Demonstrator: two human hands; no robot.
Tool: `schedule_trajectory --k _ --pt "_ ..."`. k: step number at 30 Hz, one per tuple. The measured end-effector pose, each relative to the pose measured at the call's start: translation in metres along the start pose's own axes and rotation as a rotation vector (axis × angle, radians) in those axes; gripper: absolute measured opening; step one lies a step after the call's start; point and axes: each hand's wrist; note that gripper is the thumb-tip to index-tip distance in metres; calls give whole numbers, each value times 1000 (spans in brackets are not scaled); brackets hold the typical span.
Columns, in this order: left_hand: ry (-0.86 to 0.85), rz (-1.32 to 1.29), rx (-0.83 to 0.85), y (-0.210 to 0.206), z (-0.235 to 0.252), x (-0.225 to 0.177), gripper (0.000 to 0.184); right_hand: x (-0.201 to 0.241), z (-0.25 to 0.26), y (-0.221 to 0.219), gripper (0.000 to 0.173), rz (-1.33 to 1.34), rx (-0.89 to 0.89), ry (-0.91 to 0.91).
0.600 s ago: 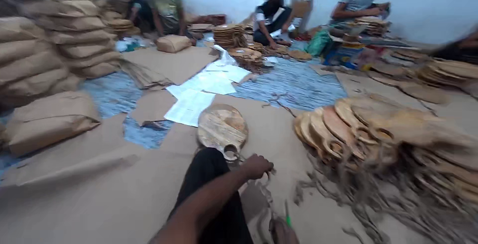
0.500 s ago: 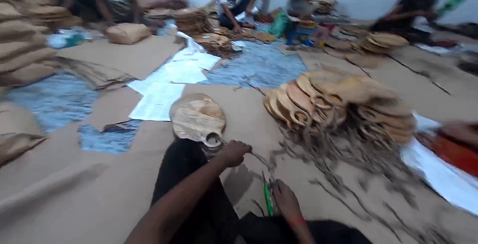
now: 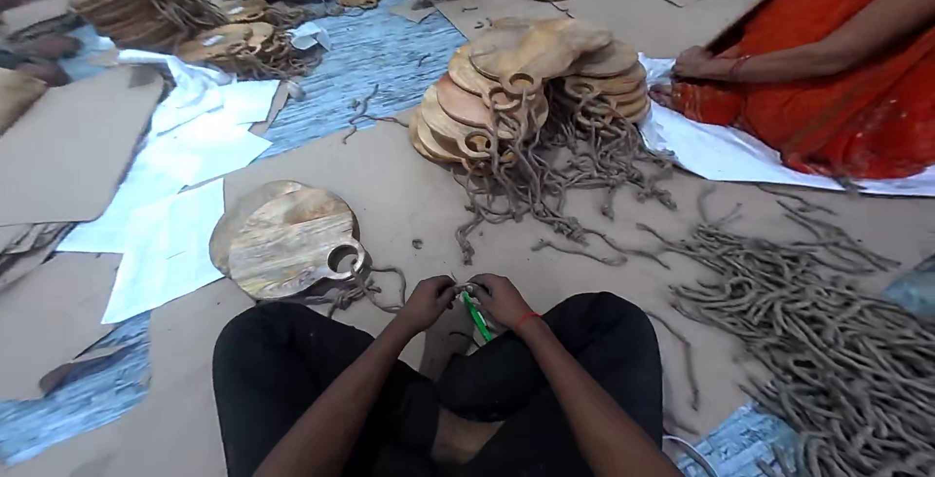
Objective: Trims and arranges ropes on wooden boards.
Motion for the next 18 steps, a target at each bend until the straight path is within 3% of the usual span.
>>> schedule_trajectory --k 5,9,14,18 --pt "157 -244 -27 -5 13 7 31 -9 26 -7 28 25 -60 -140" --pt "252 -426 -37 -14 24 9 31 -14 36 -14 33 63 -99 -113" --pt "295 -429 -37 -21 29 6 26 -14 33 -11 20 35 -123 -139" --pt "303 -456 -70 -21 30 6 25 -14 38 -12 20 25 -126 -161"
Point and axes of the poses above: each hand's wrist, its own z-axis towards the middle knuckle, its own y-axis out of the back of the hand, x = y × z, and after that the axes turned 14 degrees about y, right-handed
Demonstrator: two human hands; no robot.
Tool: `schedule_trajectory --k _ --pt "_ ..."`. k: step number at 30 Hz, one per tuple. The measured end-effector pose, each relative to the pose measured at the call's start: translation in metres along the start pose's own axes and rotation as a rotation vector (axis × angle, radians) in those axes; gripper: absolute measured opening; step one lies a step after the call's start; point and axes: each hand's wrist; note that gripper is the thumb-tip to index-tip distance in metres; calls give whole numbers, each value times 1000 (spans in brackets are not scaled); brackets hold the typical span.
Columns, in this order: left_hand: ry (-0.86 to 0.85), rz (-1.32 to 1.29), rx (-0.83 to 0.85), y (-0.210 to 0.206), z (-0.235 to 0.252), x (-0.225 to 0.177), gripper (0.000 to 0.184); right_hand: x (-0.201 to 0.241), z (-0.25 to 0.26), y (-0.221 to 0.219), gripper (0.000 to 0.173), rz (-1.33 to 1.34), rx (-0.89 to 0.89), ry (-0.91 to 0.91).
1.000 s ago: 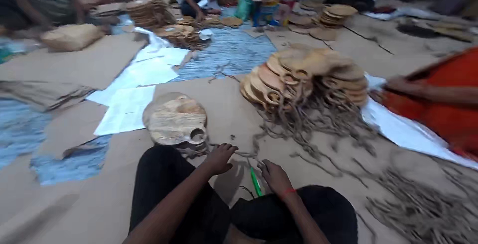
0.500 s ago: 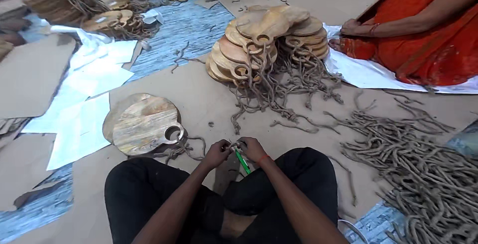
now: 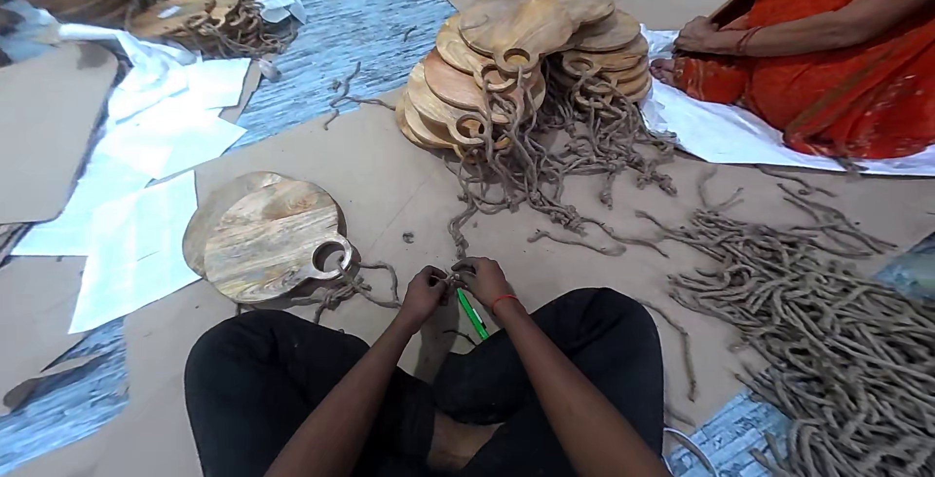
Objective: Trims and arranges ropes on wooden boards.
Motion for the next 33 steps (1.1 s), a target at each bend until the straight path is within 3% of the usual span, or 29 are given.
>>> schedule_trajectory --k 7,26,30,33 --pt "18 -60 -18 3 1 1 20 5 1 0 18 -8 17 -45" --pt "21 124 -17 -3 -7 -1 22 8 -4 6 19 -66 144 -146" --pt "13 346 -188 -9 -15 -7 24 12 -3 5 20 -89 158 -161" --pt "22 402 -220 -12 -12 -7 24 14 -1 4 19 -109 170 -193"
Point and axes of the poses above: each hand's wrist, its own z-axis towards the middle knuckle, its own y-axis out of the back of the hand, x = y × z, and after that the axes turned 14 degrees about y, right-handed
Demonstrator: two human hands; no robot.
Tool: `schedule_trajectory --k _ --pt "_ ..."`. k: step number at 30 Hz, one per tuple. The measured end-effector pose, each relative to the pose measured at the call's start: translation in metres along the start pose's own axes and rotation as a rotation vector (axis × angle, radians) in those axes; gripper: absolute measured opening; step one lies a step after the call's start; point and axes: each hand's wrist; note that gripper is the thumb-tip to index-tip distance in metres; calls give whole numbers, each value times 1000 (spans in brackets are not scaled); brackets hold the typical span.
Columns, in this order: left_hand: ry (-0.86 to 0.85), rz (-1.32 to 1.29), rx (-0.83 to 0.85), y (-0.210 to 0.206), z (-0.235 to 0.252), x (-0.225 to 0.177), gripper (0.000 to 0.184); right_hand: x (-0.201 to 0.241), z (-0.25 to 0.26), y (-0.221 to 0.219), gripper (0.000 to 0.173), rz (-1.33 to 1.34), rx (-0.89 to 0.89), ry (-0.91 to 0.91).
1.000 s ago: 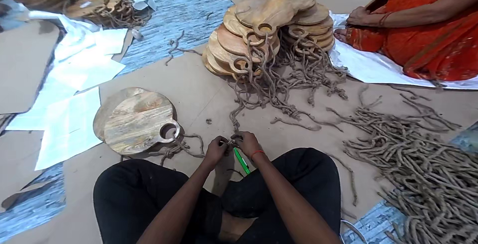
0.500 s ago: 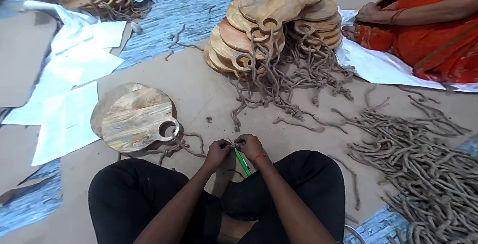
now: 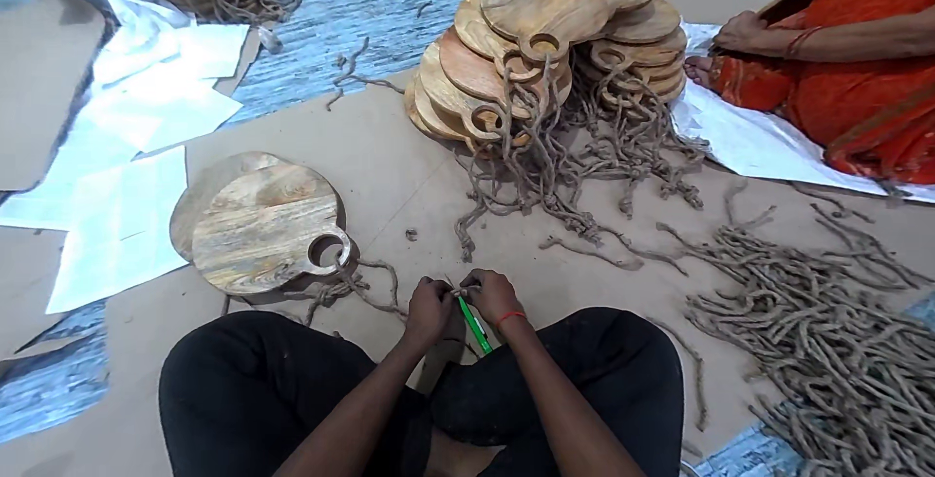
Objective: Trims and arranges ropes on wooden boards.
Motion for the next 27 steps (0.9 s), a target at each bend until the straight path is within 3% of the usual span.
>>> schedule_trajectory --k 5,12,18,22,27 --pt "17 -23 21 1 5 2 23 3 7 0 17 -35 15 -22" --pt "27 -65 -49 7 10 -4 23 15 4 4 13 28 -105 71" --pt "-26 1 -7 3 4 3 22 15 2 7 14 -77 25 28" --pt "-2 27 -85 10 8 -4 22 23 4 -4 14 -79 -87 92" --pt "2 120 -125 22 18 6 24 10 30 3 19 -155 -26 56"
Point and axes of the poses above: each hand's wrist, its own z-axis towards the middle knuckle, its own y-axis out of the back of the hand, x = y × z, and after that the axes turned 14 degrees about y, right-handed
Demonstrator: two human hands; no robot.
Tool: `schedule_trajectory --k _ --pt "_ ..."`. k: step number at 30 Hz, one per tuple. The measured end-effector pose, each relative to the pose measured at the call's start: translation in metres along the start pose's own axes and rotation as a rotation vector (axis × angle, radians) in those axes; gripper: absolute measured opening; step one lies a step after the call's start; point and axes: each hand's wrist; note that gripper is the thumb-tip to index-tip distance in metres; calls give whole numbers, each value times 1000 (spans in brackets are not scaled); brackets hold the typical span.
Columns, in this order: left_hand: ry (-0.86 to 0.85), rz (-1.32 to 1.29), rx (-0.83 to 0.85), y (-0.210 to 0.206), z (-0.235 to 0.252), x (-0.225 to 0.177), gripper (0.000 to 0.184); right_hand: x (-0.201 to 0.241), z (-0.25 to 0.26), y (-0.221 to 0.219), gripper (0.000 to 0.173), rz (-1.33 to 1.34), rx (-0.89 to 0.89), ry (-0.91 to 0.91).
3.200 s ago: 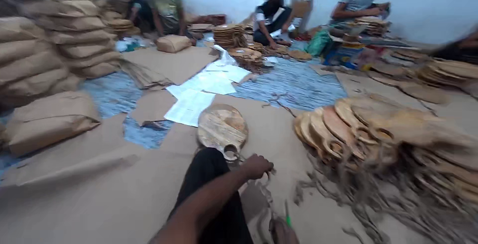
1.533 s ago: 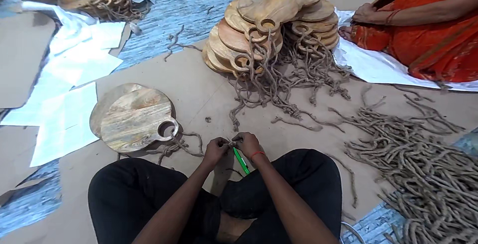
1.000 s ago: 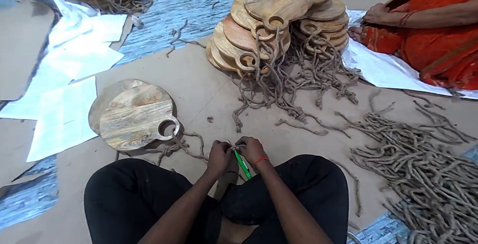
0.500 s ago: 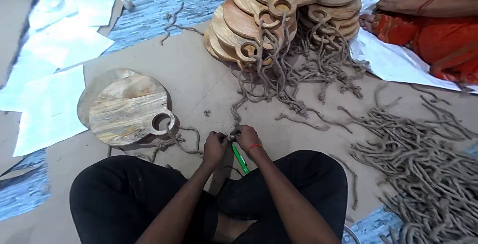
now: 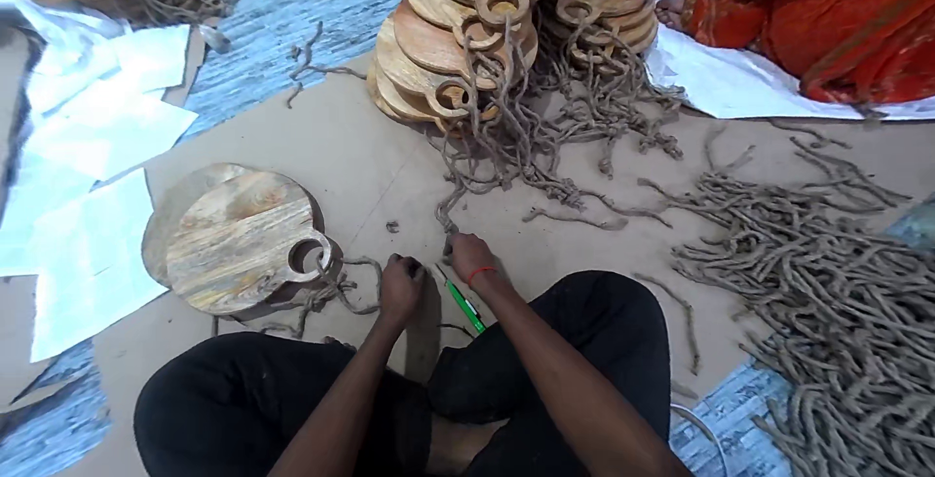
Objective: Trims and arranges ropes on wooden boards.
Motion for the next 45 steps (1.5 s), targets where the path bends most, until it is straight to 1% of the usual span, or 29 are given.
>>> schedule_trajectory --k 2,5,7,8,9,10,11,12,13,14,15,16,17,18,21,23,25,26,27,28,30,32,34,35,37,39,41,42,45 --pt "-23 -60 34 1 -9 3 23 -7 -24 15 16 57 -120 -11" --pt "-57 -326 53 -5 -22 0 20 -7 -41 32 17 169 -289 10" --pt "-71 -427 66 -4 -23 1 24 -11 -47 47 20 248 -329 67" --pt "-74 -452 75 0 -23 1 29 -19 -53 56 20 310 -384 118" --pt "-78 -477 83 5 -23 2 33 -33 -61 64 20 414 -496 184" --pt "-89 -508 81 9 -23 2 35 -49 -71 73 20 605 -683 251" --pt "-113 -549 72 13 -25 1 35 -64 -80 81 26 914 -916 342" --pt "-151 -599 58 16 -29 1 33 -75 -90 93 39 1276 -1110 418" --pt "-197 -646 38 18 -36 0 31 -87 -100 104 54 1577 -1236 442" --pt "-252 -686 10 19 -47 -1 30 -100 -108 108 67 1746 -1246 413" --pt "-323 -717 -23 21 -59 -5 30 -107 -110 105 75 1788 -1203 316" --pt "-411 -738 -55 25 -74 -10 30 -104 -107 98 75 1740 -1119 185" --pt "-512 -756 -98 30 -92 -17 30 -92 -103 90 70 1652 -1009 81" --pt "-608 -779 -150 37 -111 -22 30 -75 -99 80 62 1549 -892 30" --pt "-758 -1057 -226 74 -162 -29 27 -22 -93 37 48 1407 -554 89" --pt "-894 -1216 -189 101 -193 -28 27 11 -90 -1 46 1401 -350 121" --pt "-1021 -1294 -103 116 -215 -27 29 52 -102 -30 46 1362 -174 130" --pt "-1074 -1297 -58 118 -221 -27 31 80 -114 -32 44 1345 -117 93" --pt "-1109 -1302 -17 117 -223 -28 32 115 -130 -22 40 1319 -81 -6" --pt "-1128 -1309 24 114 -222 -27 33 135 -145 -15 38 1347 -38 -22" --pt "-1121 -1326 99 108 -224 -28 31 148 -162 -9 28 1356 -67 50" --pt "-1111 -1281 114 108 -231 -26 31 146 -163 -6 24 1306 -123 10" --pt "-1105 -1234 98 111 -228 -20 31 122 -151 -20 16 1306 -136 -79" --pt "-1102 -1211 75 114 -221 -16 33 101 -138 -40 13 1340 -183 -51" --pt "-1082 -1147 2 123 -202 -6 38 66 -113 -64 24 1472 -255 48" --pt "-1007 -1065 -112 128 -178 10 46 53 -103 -55 34 1525 -299 56" --pt "-861 -1024 -184 127 -147 27 51 46 -99 -31 32 1503 -369 58" --pt "-747 -999 -199 124 -130 36 51 42 -97 -19 32 1477 -416 94" --pt "-347 -837 -233 108 -79 63 39 28 -76 15 31 1456 -585 214"
Point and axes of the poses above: each hand's wrist, its own z-axis towards the middle knuckle, its own y-axis out of the back of the hand, x = y × z, and after that the axes turned 14 degrees about y, right-handed
